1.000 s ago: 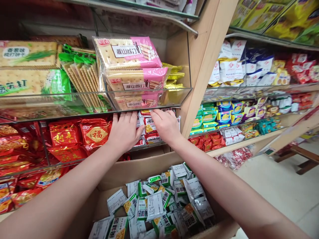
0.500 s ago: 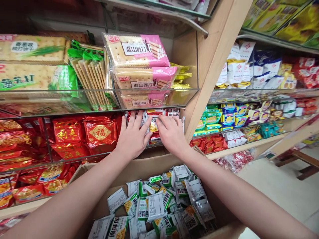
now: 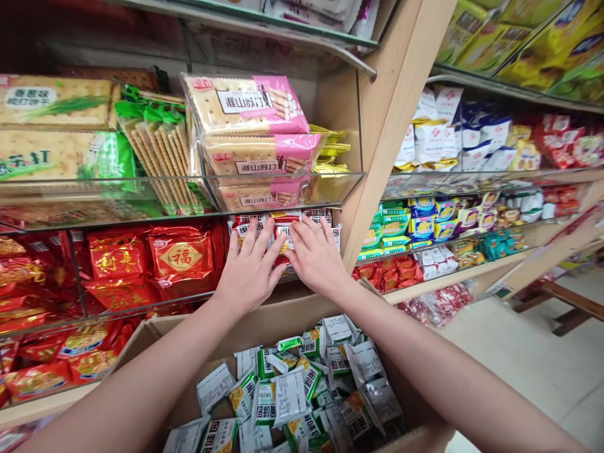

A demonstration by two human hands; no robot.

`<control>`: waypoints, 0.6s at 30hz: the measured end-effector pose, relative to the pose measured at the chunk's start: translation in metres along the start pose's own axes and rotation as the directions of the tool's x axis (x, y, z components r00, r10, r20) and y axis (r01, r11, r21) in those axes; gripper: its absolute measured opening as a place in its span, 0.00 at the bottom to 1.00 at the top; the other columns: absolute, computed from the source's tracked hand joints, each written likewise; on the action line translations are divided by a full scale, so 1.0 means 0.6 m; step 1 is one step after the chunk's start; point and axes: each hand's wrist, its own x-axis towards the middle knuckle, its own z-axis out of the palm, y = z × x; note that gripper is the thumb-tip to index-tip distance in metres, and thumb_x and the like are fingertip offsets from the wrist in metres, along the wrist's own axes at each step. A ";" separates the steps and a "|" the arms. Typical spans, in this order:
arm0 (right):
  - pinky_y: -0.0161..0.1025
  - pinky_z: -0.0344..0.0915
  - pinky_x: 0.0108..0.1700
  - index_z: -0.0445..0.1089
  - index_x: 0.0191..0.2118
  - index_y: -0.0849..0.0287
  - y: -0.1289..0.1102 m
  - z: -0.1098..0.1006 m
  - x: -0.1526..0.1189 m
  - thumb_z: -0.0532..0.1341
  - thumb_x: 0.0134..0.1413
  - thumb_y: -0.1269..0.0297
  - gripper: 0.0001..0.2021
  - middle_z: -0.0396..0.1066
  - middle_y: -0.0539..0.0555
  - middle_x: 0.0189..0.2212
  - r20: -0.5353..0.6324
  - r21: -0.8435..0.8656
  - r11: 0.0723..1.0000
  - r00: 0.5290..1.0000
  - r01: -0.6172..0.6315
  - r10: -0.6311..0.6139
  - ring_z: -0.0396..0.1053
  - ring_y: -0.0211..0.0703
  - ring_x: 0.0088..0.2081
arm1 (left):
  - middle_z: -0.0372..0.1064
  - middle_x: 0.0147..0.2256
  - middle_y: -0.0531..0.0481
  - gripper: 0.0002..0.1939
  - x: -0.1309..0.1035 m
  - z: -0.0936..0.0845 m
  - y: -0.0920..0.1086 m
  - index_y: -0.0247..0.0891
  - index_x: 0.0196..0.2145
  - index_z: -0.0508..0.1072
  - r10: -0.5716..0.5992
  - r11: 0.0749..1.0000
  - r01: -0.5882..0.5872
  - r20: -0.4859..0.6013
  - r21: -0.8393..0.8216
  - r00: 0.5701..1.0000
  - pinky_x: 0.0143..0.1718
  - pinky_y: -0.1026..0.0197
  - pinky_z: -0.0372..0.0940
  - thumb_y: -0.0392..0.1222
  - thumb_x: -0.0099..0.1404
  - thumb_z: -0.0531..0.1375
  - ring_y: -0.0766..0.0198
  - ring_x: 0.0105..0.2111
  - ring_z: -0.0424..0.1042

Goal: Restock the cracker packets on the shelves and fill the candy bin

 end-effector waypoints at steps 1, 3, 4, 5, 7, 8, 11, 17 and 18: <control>0.55 0.39 0.62 0.62 0.54 0.67 0.000 -0.002 0.000 0.47 0.61 0.62 0.20 0.62 0.61 0.53 -0.001 0.011 1.000 1.000 -0.001 0.001 0.50 0.51 0.58 | 0.39 0.64 0.40 0.27 0.001 0.001 0.001 0.39 0.60 0.52 0.004 1.000 -0.004 -0.003 0.003 1.000 0.59 0.38 0.36 0.48 0.65 0.47 0.45 0.63 0.33; 0.56 0.37 0.62 0.62 0.54 0.67 -0.001 -0.005 -0.002 0.48 0.61 0.62 0.20 0.61 0.62 0.53 0.003 0.030 0.999 1.000 -0.016 0.016 0.51 0.51 0.58 | 0.39 0.63 0.40 0.28 0.003 0.003 0.002 0.37 0.60 0.52 0.010 1.000 -0.010 -0.008 0.000 1.000 0.59 0.38 0.35 0.49 0.65 0.47 0.46 0.63 0.33; 0.57 0.37 0.62 0.61 0.54 0.67 -0.001 -0.006 -0.003 0.48 0.60 0.61 0.21 0.61 0.62 0.54 0.012 0.038 0.999 1.000 -0.022 0.021 0.51 0.52 0.59 | 0.40 0.63 0.40 0.28 0.004 0.004 0.004 0.37 0.60 0.52 0.014 1.000 -0.014 -0.010 -0.008 1.000 0.59 0.39 0.35 0.49 0.65 0.47 0.47 0.63 0.33; 0.58 0.36 0.62 0.61 0.55 0.67 0.000 -0.006 -0.004 0.49 0.60 0.60 0.21 0.60 0.62 0.54 0.025 0.043 0.999 0.999 -0.021 0.020 0.50 0.52 0.59 | 0.40 0.63 0.40 0.29 0.005 0.004 0.005 0.36 0.60 0.52 0.019 1.000 -0.019 -0.010 -0.020 1.000 0.59 0.39 0.35 0.49 0.65 0.48 0.47 0.63 0.33; 0.59 0.36 0.62 0.59 0.56 0.67 0.002 -0.006 -0.006 0.49 0.60 0.59 0.22 0.59 0.62 0.55 0.051 0.046 0.999 0.999 -0.007 0.005 0.48 0.53 0.60 | 0.40 0.63 0.39 0.29 0.006 0.004 0.007 0.35 0.60 0.52 0.023 0.999 -0.023 -0.008 -0.040 1.000 0.59 0.38 0.35 0.49 0.64 0.48 0.47 0.63 0.34; 0.61 0.35 0.62 0.59 0.56 0.66 0.004 -0.006 -0.007 0.49 0.60 0.59 0.22 0.58 0.62 0.56 0.058 0.047 0.999 0.998 0.002 -0.004 0.47 0.53 0.61 | 0.40 0.63 0.39 0.29 0.007 0.003 0.008 0.35 0.60 0.52 0.022 0.999 -0.022 -0.006 -0.041 1.000 0.59 0.38 0.35 0.49 0.64 0.48 0.47 0.63 0.35; 0.61 0.35 0.62 0.60 0.55 0.67 0.009 -0.011 -0.014 0.49 0.60 0.59 0.22 0.58 0.61 0.56 0.055 0.060 0.997 0.998 0.037 -0.040 0.46 0.53 0.61 | 0.39 0.63 0.40 0.29 0.006 0.000 0.009 0.35 0.60 0.52 0.017 1.000 -0.017 0.000 -0.007 1.000 0.59 0.37 0.35 0.49 0.65 0.47 0.46 0.63 0.36; 0.56 0.46 0.61 0.64 0.51 0.70 0.017 -0.037 -0.050 0.52 0.57 0.66 0.18 0.63 0.63 0.53 0.088 0.104 0.989 0.990 0.103 -0.112 0.50 0.54 0.59 | 0.40 0.63 0.43 0.29 0.005 -0.010 0.003 0.34 0.61 0.51 0.015 1.000 -0.015 0.017 0.008 1.000 0.58 0.36 0.36 0.50 0.65 0.46 0.45 0.63 0.36; 0.56 0.48 0.61 0.64 0.51 0.70 0.019 -0.040 -0.056 0.53 0.56 0.67 0.18 0.63 0.63 0.52 0.108 0.107 0.989 0.988 0.102 -0.113 0.51 0.54 0.59 | 0.41 0.63 0.43 0.29 0.006 -0.011 0.003 0.34 0.60 0.52 0.015 1.000 -0.015 0.021 0.001 1.000 0.58 0.35 0.36 0.50 0.65 0.46 0.45 0.63 0.36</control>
